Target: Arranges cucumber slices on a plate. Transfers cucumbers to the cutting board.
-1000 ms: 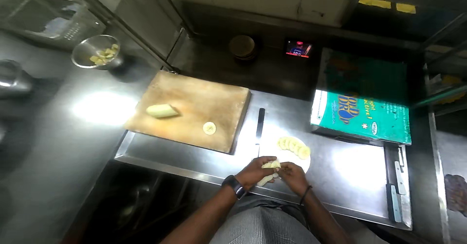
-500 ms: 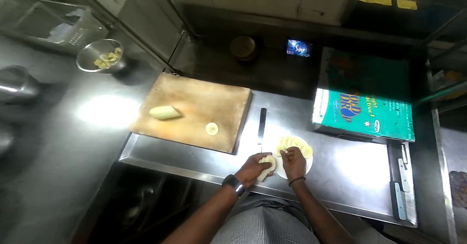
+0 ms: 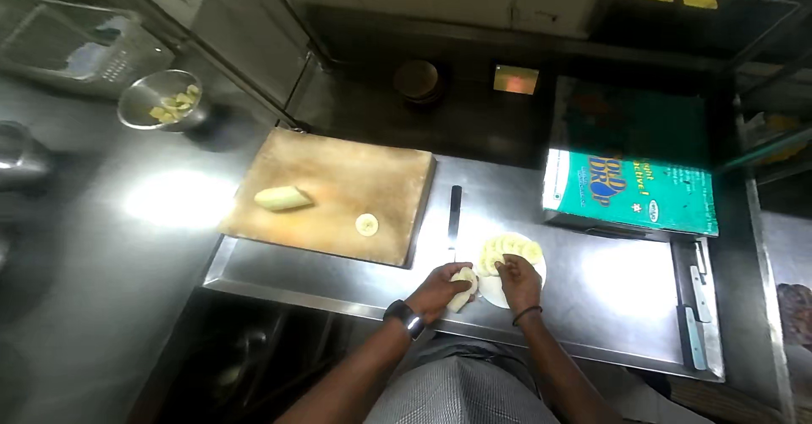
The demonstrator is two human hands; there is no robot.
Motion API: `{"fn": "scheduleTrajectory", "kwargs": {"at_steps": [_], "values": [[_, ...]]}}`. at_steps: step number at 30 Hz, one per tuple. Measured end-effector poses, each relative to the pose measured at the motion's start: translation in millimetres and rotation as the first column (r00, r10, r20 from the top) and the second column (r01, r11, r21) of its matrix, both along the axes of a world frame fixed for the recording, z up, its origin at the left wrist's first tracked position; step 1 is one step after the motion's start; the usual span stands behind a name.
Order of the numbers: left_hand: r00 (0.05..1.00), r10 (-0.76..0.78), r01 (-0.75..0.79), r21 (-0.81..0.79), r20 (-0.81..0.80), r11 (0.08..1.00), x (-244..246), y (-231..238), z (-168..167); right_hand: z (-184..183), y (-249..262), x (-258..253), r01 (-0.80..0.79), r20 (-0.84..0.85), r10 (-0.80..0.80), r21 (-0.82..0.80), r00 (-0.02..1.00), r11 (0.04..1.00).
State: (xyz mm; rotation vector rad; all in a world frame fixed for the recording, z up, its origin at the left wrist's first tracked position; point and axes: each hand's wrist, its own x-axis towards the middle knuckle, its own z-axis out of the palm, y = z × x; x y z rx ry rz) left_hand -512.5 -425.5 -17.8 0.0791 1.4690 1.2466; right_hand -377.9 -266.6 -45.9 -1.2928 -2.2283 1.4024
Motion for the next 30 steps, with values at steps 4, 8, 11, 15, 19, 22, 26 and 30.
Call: {"fn": "scheduleTrajectory", "kwargs": {"at_steps": [4, 8, 11, 15, 19, 22, 26, 30], "values": [[0.997, -0.030, 0.026, -0.061, -0.070, 0.998, -0.2, 2.5, -0.8, -18.3, -5.5, 0.1, 0.037, 0.023, -0.042, 0.179, 0.999, 0.983], [0.984, -0.124, 0.112, -0.100, -0.124, 0.989, 0.9, 5.3, 2.1, -10.5, -7.8, 10.0, 0.009, -0.106, 0.000, 0.084, 0.994, 0.996], [0.977, -0.175, 0.167, -0.070, -0.120, 0.983, 2.4, 8.0, 2.9, 4.6, -2.3, 19.3, -0.236, -0.090, 0.219, -0.285, 0.972, 0.929], [0.995, -0.087, 0.088, 0.013, -0.052, 0.996, 6.2, 11.1, 3.9, 6.3, 3.8, 20.7, -0.111, -0.116, 0.078, -0.307, 0.990, 0.945], [0.998, -0.061, 0.059, 0.075, 0.032, 0.995, 3.0, 8.0, 8.8, 8.7, 11.0, 15.0, 0.068, -0.060, -0.075, -0.109, 0.995, 0.992], [0.990, -0.130, 0.130, -0.003, -0.062, 0.992, 1.1, 7.3, 8.3, 0.0, 9.8, 11.9, 0.037, 0.012, -0.039, 0.097, 0.999, 0.995], [0.982, -0.147, 0.141, -0.057, -0.118, 0.988, 1.9, 9.9, 7.8, -5.5, 6.1, 14.2, 0.033, 0.066, -0.051, 0.243, 0.997, 0.969], [0.969, -0.206, 0.200, -0.059, -0.134, 0.978, 3.5, 14.0, 8.4, -1.4, 0.7, 24.4, 0.013, -0.130, -0.006, 0.051, 0.992, 0.999]]}}
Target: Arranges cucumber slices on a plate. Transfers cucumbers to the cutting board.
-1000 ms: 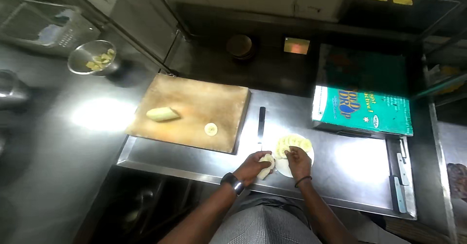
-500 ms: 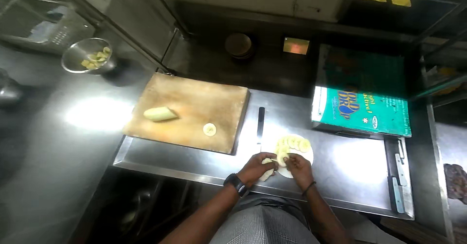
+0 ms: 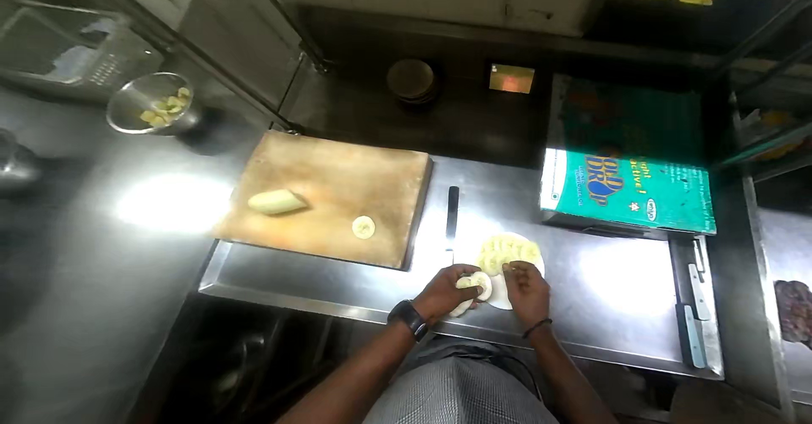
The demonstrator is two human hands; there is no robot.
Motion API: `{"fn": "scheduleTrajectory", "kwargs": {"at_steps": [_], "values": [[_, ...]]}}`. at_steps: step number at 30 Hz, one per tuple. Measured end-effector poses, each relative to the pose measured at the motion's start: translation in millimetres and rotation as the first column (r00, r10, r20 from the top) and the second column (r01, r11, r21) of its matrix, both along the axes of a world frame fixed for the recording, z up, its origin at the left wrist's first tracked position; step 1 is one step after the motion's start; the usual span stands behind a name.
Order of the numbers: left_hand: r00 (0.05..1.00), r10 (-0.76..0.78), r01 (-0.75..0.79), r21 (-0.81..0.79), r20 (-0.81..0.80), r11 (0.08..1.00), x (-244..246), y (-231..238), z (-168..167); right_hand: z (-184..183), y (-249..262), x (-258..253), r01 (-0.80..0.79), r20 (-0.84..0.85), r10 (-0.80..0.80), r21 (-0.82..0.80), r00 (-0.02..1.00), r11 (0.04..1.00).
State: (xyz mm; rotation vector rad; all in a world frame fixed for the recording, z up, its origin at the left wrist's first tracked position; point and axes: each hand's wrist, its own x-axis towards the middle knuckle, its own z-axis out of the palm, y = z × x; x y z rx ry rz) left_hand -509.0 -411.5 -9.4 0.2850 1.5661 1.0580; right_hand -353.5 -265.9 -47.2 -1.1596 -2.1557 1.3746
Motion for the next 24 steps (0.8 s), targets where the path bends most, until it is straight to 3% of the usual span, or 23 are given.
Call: {"fn": "scheduleTrajectory", "kwargs": {"at_steps": [3, 6, 9, 11, 16, 19, 20, 22, 24], "values": [[0.999, -0.037, 0.036, 0.026, 0.021, 0.999, 3.2, 2.9, 2.1, 12.9, 3.8, 6.7, -0.231, -0.025, 0.239, -0.373, 0.971, 0.899], [0.999, -0.001, -0.002, 0.063, 0.052, 0.998, 5.8, 5.3, -0.9, 12.4, 7.5, 10.3, -0.152, -0.073, 0.133, -0.412, 0.988, 0.898], [0.990, 0.060, -0.068, 0.063, 0.124, 0.996, 4.4, 4.1, -2.8, 12.0, 16.6, 11.2, 0.076, -0.019, -0.086, -0.312, 0.996, 0.947], [0.987, 0.055, -0.061, 0.038, 0.150, 0.997, 2.7, 2.0, -4.0, 13.5, 19.9, 9.9, 0.148, 0.073, -0.135, -0.211, 0.988, 0.966], [0.998, -0.026, 0.026, -0.005, 0.051, 1.000, 1.7, -2.8, -9.6, 2.3, 15.6, 4.6, 0.122, 0.217, -0.144, 0.110, 0.965, 0.986], [0.993, -0.089, 0.084, -0.068, -0.079, 0.994, 2.0, -3.3, -12.1, -3.1, 12.4, 6.7, 0.132, 0.147, -0.156, 0.157, 0.977, 0.979], [0.989, -0.108, 0.101, -0.079, -0.097, 0.992, 1.7, -2.7, -11.4, -3.0, 10.7, 8.3, 0.110, 0.095, -0.122, 0.123, 0.988, 0.986], [0.985, -0.135, 0.127, -0.080, -0.107, 0.989, 1.6, -1.0, -7.5, 6.2, 7.7, 12.3, -0.063, 0.040, 0.068, -0.111, 0.997, 0.992], [0.990, -0.119, 0.116, -0.045, -0.075, 0.992, 2.7, 1.3, -3.0, 12.0, 6.3, 14.4, -0.263, -0.024, 0.274, -0.373, 0.961, 0.890]]}}
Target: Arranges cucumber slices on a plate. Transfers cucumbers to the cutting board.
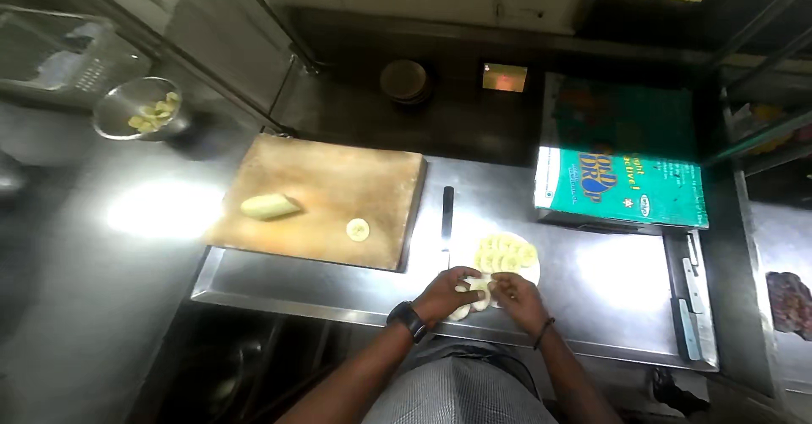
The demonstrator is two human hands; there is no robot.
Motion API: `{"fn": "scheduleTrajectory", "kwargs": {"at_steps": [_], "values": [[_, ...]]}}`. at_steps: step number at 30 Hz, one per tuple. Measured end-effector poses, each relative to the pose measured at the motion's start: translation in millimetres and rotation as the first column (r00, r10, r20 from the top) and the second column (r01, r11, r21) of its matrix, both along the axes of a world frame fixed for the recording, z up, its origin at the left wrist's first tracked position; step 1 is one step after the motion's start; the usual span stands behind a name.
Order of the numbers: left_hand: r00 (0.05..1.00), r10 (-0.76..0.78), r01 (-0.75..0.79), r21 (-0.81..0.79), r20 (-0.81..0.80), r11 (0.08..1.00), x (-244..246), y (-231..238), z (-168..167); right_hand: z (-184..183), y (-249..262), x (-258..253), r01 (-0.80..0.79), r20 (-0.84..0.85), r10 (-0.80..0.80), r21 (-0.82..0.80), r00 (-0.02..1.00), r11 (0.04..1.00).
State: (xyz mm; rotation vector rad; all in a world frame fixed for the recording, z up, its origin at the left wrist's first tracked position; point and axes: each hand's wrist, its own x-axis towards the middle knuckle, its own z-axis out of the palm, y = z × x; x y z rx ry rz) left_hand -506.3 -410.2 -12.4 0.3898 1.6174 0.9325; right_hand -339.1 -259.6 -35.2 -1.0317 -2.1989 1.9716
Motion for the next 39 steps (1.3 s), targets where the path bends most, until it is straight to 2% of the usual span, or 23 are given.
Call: {"fn": "scheduleTrajectory", "kwargs": {"at_steps": [2, 4, 6, 8, 10, 13, 16, 18, 20, 21, 23, 25, 27, 29, 32, 35, 39], "values": [[0.997, 0.057, -0.059, 0.033, 0.061, 0.998, 1.4, 1.5, 0.4, 2.0, -1.4, 0.8, -0.006, -0.035, 0.001, -0.146, 0.999, 0.989], [0.967, 0.167, -0.180, 0.053, 0.192, 0.982, 1.9, 1.0, 0.4, 2.8, 2.9, 3.3, 0.126, -0.027, -0.131, -0.146, 0.991, 0.981], [0.914, 0.247, -0.276, 0.049, 0.321, 0.960, -0.4, -2.8, 2.4, 4.2, 12.0, 6.8, 0.264, 0.003, -0.264, -0.047, 0.964, 0.963], [0.891, 0.248, -0.289, 0.054, 0.380, 0.956, -4.7, -8.1, 5.8, 6.7, 19.7, 10.2, 0.326, 0.027, -0.331, 0.124, 0.943, 0.937], [0.909, 0.197, -0.238, 0.069, 0.367, 0.969, -7.2, -12.7, 7.9, 5.1, 22.4, 11.8, 0.335, 0.040, -0.359, 0.281, 0.932, 0.900], [0.965, 0.099, -0.116, 0.056, 0.242, 0.992, -8.1, -15.3, 5.3, -2.4, 21.7, 8.1, 0.283, 0.095, -0.366, 0.469, 0.926, 0.837], [0.996, 0.007, -0.007, -0.003, 0.085, 1.000, -6.8, -12.3, 3.7, -5.9, 19.8, 5.1, 0.233, 0.154, -0.368, 0.542, 0.917, 0.807], [0.999, -0.031, 0.032, -0.039, 0.022, 0.999, -3.9, -7.8, 4.7, -10.2, 16.1, 8.3, 0.278, 0.053, -0.375, 0.578, 0.926, 0.767], [0.998, -0.066, 0.066, -0.039, 0.012, 0.997, -0.6, -2.9, 7.9, -10.3, 8.7, 11.7, 0.337, -0.086, -0.342, 0.502, 0.936, 0.797], [0.996, -0.086, 0.086, -0.029, 0.014, 0.996, 1.1, -0.6, 8.8, -5.3, 3.7, 13.5, 0.307, -0.104, -0.289, 0.393, 0.952, 0.867], [0.991, -0.137, 0.137, -0.007, 0.004, 0.991, 4.3, 4.1, 8.4, 7.7, -2.5, 17.5, 0.115, -0.065, -0.109, 0.089, 0.992, 0.989], [0.985, -0.175, 0.175, 0.016, 0.003, 0.984, 7.5, 8.9, 7.8, 14.0, -4.4, 20.3, 0.003, -0.046, -0.008, -0.116, 0.999, 0.993], [0.986, -0.166, 0.165, 0.029, 0.019, 0.986, 9.3, 11.3, 9.7, 12.9, 0.8, 24.1, 0.031, -0.033, -0.037, -0.151, 0.999, 0.988], [0.995, -0.090, 0.089, 0.028, 0.037, 0.996, 8.9, 10.5, 10.4, 10.4, 10.8, 28.3, 0.165, -0.036, -0.168, -0.079, 0.985, 0.983], [0.999, 0.031, -0.031, 0.002, 0.045, 1.000, 4.6, 5.4, 7.0, 8.0, 27.6, 31.0, 0.349, 0.028, -0.355, 0.130, 0.934, 0.928], [0.998, 0.052, -0.051, -0.016, 0.046, 0.999, -0.3, 0.6, 1.3, 3.3, 36.0, 28.0, 0.366, 0.117, -0.418, 0.315, 0.901, 0.876], [0.994, 0.088, -0.086, -0.020, 0.072, 0.996, -2.1, -2.6, -5.0, -4.4, 34.8, 19.7, 0.308, 0.187, -0.443, 0.489, 0.877, 0.816]]}}
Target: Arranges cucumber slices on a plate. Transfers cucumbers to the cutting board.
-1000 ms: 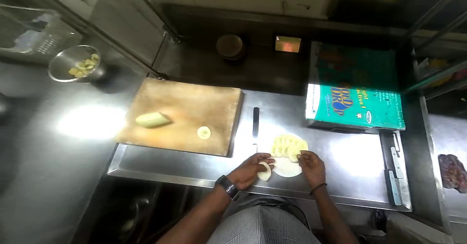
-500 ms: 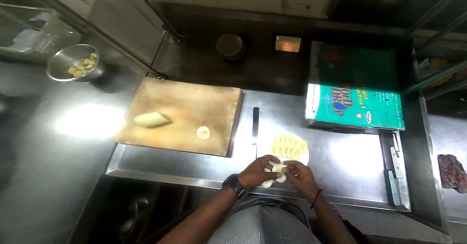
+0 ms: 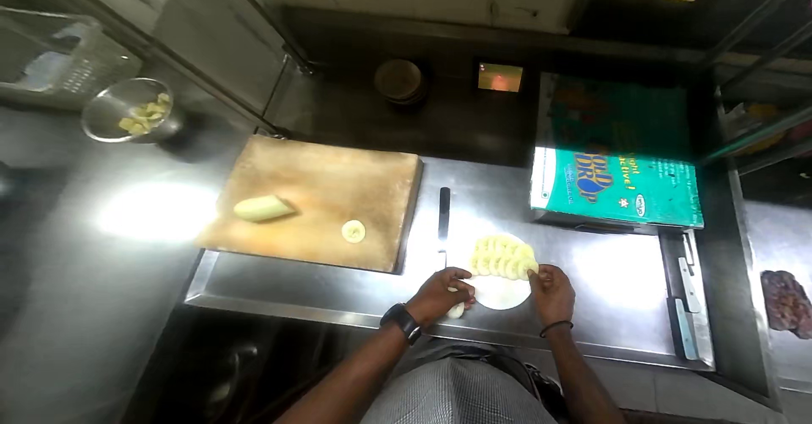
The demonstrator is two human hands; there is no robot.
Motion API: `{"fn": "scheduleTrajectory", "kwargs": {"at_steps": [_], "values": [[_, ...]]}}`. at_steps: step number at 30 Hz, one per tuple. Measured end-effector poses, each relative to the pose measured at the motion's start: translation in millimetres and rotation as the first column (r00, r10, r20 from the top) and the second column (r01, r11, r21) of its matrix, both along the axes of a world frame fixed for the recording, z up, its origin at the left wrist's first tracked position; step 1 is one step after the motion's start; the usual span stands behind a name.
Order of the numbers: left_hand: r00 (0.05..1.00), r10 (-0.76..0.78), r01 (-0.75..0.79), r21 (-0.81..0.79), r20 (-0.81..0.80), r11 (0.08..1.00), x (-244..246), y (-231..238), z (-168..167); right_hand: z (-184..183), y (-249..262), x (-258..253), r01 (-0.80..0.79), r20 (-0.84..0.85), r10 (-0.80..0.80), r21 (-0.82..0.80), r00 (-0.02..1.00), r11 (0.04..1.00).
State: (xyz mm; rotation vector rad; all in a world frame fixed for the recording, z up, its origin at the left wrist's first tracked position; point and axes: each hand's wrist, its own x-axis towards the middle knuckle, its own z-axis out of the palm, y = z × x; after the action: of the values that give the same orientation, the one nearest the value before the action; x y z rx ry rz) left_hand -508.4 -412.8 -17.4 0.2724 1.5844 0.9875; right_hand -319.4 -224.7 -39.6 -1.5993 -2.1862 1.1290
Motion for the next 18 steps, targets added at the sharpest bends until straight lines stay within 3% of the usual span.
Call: {"fn": "scheduleTrajectory", "kwargs": {"at_steps": [4, 7, 10, 12, 15, 18], "values": [[0.994, 0.077, -0.081, 0.041, 0.082, 0.996, 0.0, -5.2, -2.4, -3.5, -4.1, -0.5, 0.047, -0.023, -0.046, 0.046, 0.999, 0.998], [0.985, 0.142, -0.153, 0.126, 0.094, 0.980, 1.0, -11.1, 2.0, -3.2, -13.1, 3.6, 0.077, -0.204, -0.061, 0.067, 0.977, 0.995], [0.975, 0.215, -0.221, 0.237, 0.049, 0.946, 7.5, -15.1, 6.9, 11.0, -34.5, 3.9, -0.118, -0.393, 0.047, -0.157, 0.918, 0.981], [0.971, 0.236, -0.235, 0.297, 0.033, 0.926, 14.7, -15.9, 9.8, 25.0, -51.7, -0.2, -0.330, -0.465, 0.105, -0.436, 0.879, 0.837], [0.964, 0.259, -0.263, 0.351, 0.057, 0.899, 28.5, -14.4, 15.6, 41.3, -72.3, -11.5, -0.444, -0.509, 0.058, -0.683, 0.859, 0.580], [0.947, 0.315, -0.314, 0.408, 0.066, 0.857, 37.0, -16.2, 20.6, 46.1, -77.0, -17.2, -0.457, -0.533, 0.050, -0.670, 0.845, 0.584]]}}
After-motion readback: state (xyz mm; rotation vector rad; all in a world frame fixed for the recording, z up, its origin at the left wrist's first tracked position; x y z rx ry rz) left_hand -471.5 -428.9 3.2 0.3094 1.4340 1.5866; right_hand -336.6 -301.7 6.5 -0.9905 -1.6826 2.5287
